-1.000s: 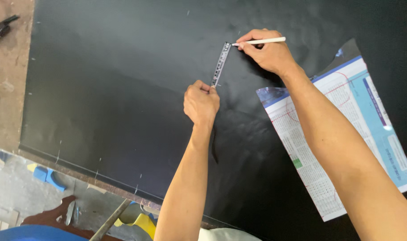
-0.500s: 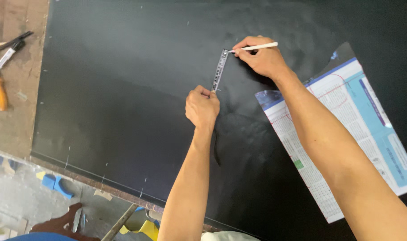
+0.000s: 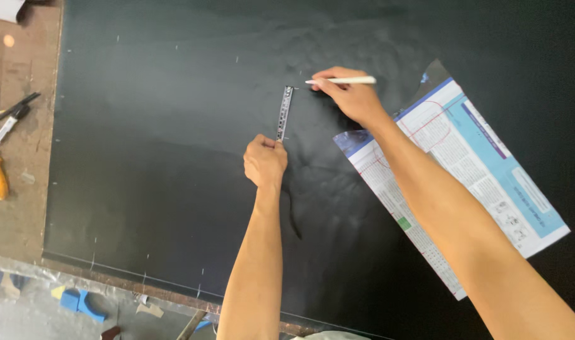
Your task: The person uses a metal ruler and a white marker to draw a series of straight lines on a large black sheet, forming a grid. They then switch to a long wooden straightedge to draw additional parallel lines across the sheet. Finally, they write labels on the sheet and place a measuring tape on it.
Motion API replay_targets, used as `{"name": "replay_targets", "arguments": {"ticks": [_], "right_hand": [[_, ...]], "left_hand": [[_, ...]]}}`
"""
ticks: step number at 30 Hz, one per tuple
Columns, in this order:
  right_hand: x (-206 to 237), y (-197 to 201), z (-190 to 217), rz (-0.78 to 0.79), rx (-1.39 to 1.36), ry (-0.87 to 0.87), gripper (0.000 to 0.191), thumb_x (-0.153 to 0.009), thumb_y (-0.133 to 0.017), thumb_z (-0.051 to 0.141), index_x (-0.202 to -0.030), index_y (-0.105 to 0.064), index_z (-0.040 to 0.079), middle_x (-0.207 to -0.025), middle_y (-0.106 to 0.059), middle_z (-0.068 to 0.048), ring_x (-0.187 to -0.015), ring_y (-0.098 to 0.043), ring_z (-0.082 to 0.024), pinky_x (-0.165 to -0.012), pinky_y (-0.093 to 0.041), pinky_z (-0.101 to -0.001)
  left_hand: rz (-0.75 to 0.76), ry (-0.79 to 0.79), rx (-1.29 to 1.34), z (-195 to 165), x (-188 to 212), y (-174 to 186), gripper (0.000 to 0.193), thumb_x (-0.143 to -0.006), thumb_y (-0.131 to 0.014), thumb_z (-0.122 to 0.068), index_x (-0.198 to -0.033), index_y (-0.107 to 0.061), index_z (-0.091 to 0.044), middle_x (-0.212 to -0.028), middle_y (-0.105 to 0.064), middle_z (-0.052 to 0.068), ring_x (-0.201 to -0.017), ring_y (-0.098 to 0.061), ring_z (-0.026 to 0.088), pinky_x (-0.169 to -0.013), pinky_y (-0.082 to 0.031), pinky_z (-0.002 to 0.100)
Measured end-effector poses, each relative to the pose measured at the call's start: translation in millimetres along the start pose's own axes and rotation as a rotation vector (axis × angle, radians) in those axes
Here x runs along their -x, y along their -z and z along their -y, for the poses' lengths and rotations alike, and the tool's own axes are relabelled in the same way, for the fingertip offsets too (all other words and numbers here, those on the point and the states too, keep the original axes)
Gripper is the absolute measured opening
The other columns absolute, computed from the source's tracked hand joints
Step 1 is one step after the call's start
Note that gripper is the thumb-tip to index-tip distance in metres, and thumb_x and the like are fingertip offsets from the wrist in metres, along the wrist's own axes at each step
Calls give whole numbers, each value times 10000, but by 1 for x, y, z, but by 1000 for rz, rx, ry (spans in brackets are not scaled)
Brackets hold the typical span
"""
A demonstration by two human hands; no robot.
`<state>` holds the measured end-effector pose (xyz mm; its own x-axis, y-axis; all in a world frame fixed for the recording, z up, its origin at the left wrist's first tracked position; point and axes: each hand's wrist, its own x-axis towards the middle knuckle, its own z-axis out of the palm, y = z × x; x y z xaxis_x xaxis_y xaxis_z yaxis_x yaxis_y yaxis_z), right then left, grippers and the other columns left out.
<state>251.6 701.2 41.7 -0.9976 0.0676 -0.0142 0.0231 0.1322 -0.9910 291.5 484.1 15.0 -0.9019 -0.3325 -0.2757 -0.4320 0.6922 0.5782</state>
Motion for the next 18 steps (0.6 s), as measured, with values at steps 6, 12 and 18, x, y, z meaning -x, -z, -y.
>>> {"name": "replay_targets", "arguments": {"ticks": [6,12,18], "right_hand": [[185,102,-6,-384,72,-151,304,-1111,-523,152,-1363,-619,10,-1116,-731,-120,-1071,-700,-174,-978,-530,-280],[453,228,-36,-950,502,-212,223,-1225,-470,100,-1350,-551,-65,-1123,-707,-184,-1001,-706,-206,-910,-567,-334],[633,252,-40,-1227,991,-531,150,-1116,-597,104,-1207,-614,-14,-1096,-745,-221,-1021,-734,-318,-970,-565,-406]], "left_hand": [[65,-17,-71,13,-17,-6,187,-768,-827,-272,-750,-708,-129,-788,-758,82,-805,-728,331,-740,-571,455],[36,-179,-129,24,-17,-12,137,-780,-814,-268,-799,-755,-147,-846,-757,112,-817,-716,363,-766,-563,453],[41,-717,10,10,76,-24,243,-892,-783,-253,-805,-665,-58,-872,-652,102,-766,-660,310,-713,-521,453]]}}
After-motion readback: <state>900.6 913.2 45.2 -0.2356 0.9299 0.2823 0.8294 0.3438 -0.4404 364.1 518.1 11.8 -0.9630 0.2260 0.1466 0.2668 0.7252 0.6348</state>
